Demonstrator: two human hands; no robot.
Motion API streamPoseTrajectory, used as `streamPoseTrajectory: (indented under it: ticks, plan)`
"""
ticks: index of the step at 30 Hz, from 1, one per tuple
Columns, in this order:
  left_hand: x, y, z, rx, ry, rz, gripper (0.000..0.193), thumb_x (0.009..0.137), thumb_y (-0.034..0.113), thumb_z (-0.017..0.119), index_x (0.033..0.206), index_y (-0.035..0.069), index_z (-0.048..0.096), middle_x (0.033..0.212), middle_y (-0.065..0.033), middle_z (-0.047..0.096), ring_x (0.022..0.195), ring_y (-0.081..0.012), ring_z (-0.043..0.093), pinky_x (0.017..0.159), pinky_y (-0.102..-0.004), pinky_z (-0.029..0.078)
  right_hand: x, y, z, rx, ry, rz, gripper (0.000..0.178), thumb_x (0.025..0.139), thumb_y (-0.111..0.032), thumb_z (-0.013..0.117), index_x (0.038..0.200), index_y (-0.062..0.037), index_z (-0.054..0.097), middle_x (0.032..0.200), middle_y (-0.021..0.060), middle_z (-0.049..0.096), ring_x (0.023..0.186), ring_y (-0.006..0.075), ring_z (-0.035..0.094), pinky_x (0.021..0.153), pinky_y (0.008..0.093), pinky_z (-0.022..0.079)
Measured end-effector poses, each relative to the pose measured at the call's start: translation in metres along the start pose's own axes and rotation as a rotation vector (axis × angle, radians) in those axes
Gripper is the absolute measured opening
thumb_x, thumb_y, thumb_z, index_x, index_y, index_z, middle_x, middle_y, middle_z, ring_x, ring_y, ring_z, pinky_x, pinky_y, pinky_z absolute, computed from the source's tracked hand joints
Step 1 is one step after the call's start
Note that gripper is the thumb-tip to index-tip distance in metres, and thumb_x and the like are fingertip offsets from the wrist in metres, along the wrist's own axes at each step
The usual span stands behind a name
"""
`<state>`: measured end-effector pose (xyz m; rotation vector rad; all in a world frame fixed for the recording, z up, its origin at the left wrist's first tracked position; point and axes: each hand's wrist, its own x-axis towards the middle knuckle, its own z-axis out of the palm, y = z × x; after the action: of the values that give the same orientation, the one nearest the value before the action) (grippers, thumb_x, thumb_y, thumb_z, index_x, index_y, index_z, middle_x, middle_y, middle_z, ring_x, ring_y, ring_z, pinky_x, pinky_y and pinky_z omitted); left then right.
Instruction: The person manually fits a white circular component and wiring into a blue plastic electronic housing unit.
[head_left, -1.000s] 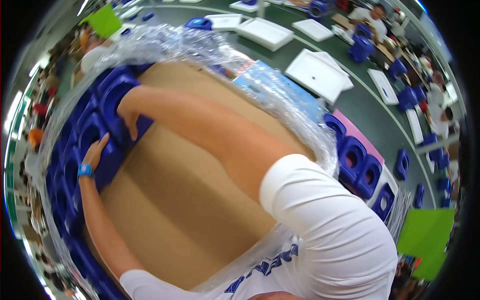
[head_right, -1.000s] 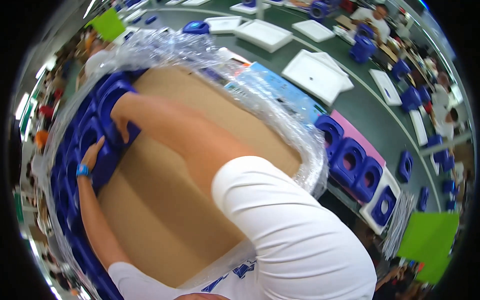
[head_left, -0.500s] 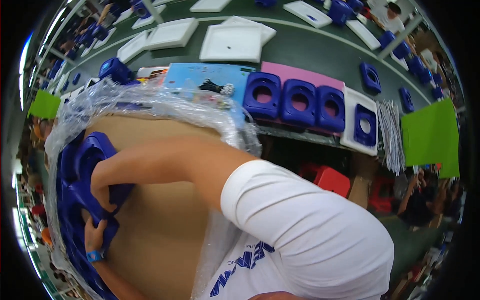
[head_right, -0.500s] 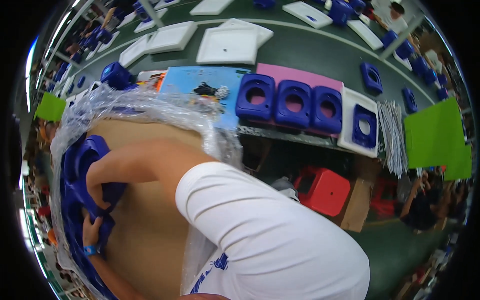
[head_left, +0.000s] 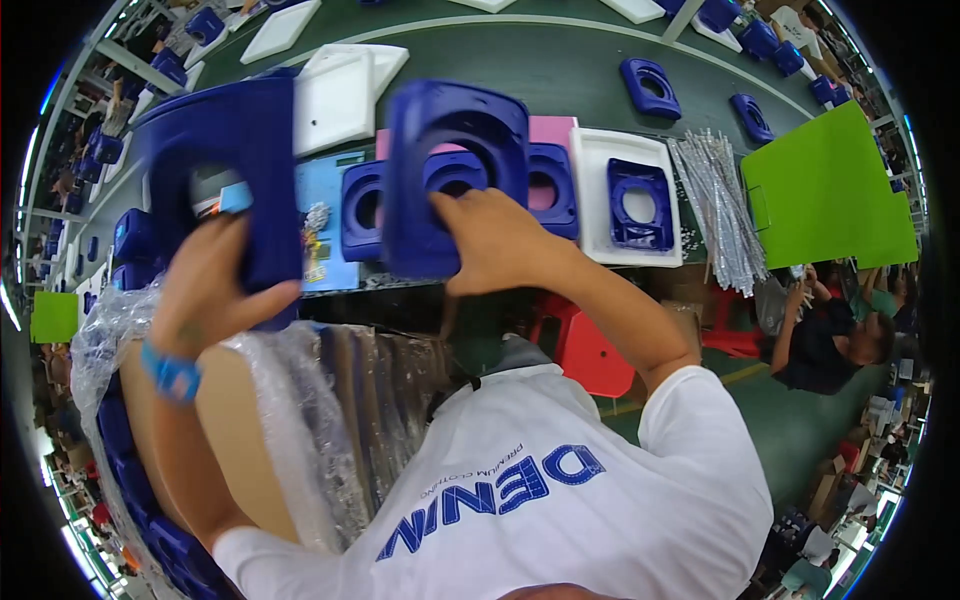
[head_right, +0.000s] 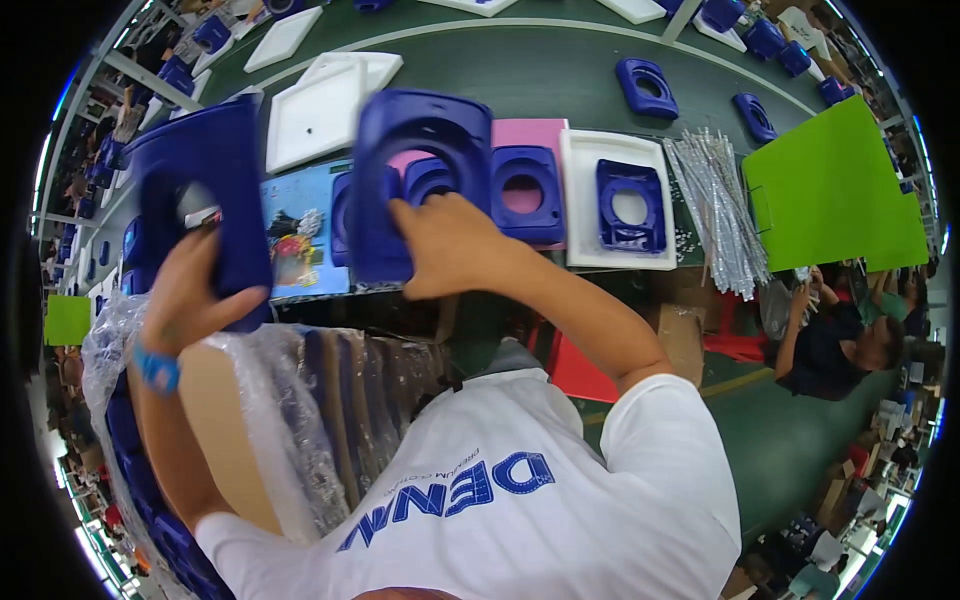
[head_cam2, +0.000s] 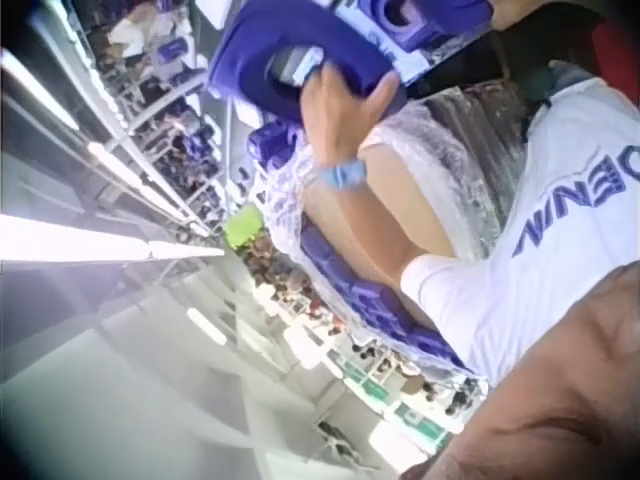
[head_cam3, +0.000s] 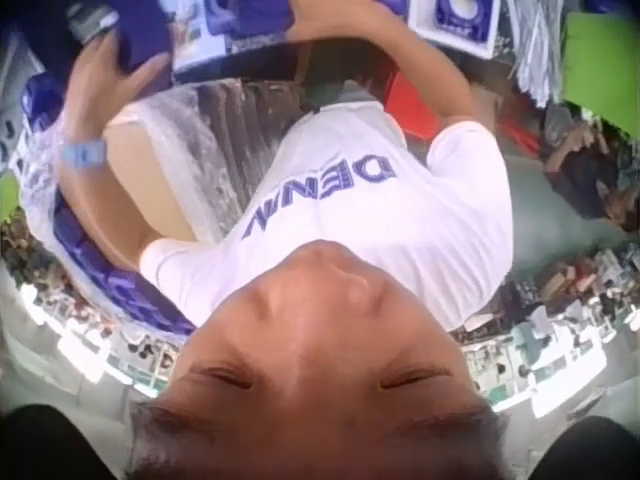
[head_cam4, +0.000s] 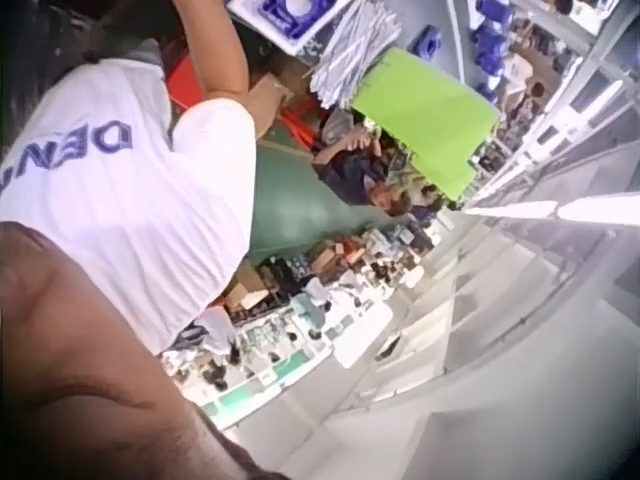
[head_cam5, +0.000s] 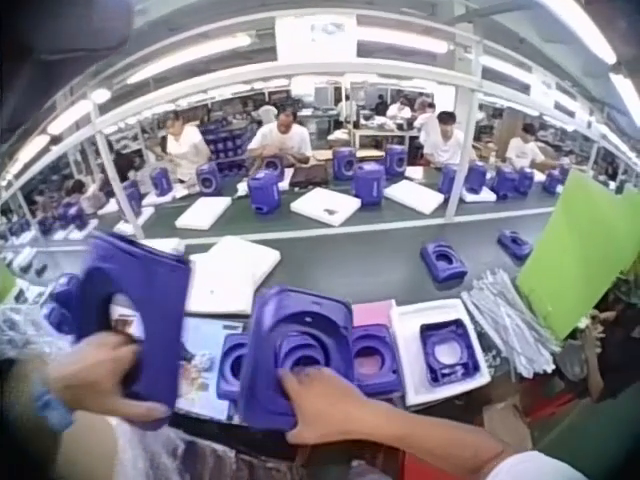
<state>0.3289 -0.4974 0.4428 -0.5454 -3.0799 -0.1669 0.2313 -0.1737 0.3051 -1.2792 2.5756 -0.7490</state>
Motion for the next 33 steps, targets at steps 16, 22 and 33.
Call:
streamPoseTrajectory:
  ticks: [16, 22, 33]
  plan:
    - [0.199, -0.010, 0.289, -0.324, -0.498, -0.250, 0.080, 0.091, 0.066, 0.069, 0.117, -0.010, 0.071, 0.108, -0.0360, 0.072, 0.106, -0.0489, 0.070, 0.094, -0.0498, 0.054, 0.037, 0.184, 0.084, -0.165, -0.329, 0.123, 0.070, 0.063, -0.037, 0.083, 0.118, 0.0031, 0.066, 0.101, 0.0201, 0.078, 0.098, 0.0374, 0.074, 0.089, 0.0457, 0.052]
    - [0.195, -0.018, 0.292, -0.336, -0.326, -0.272, 0.068, 0.100, 0.057, 0.063, 0.113, -0.010, 0.071, 0.107, -0.0333, 0.071, 0.107, -0.0512, 0.066, 0.095, -0.0483, 0.052, 0.009, 0.171, 0.076, -0.393, -0.033, 0.039, 0.097, 0.075, -0.053, 0.087, 0.147, 0.0023, 0.053, 0.146, 0.0224, 0.060, 0.143, 0.0386, 0.050, 0.119, 0.0628, 0.034]
    - [0.159, 0.080, 0.283, -1.229, -0.650, 0.304, 0.046, 0.106, 0.022, 0.064, 0.147, -0.001, 0.061, 0.149, -0.0185, 0.062, 0.143, -0.0284, 0.053, 0.119, -0.0382, 0.039, -0.243, 0.190, 0.109, 0.252, 0.856, 0.802, 0.020, 0.098, -0.015, 0.072, 0.111, -0.0004, 0.073, 0.121, 0.0162, 0.072, 0.113, 0.0313, 0.069, 0.101, 0.0404, 0.053]
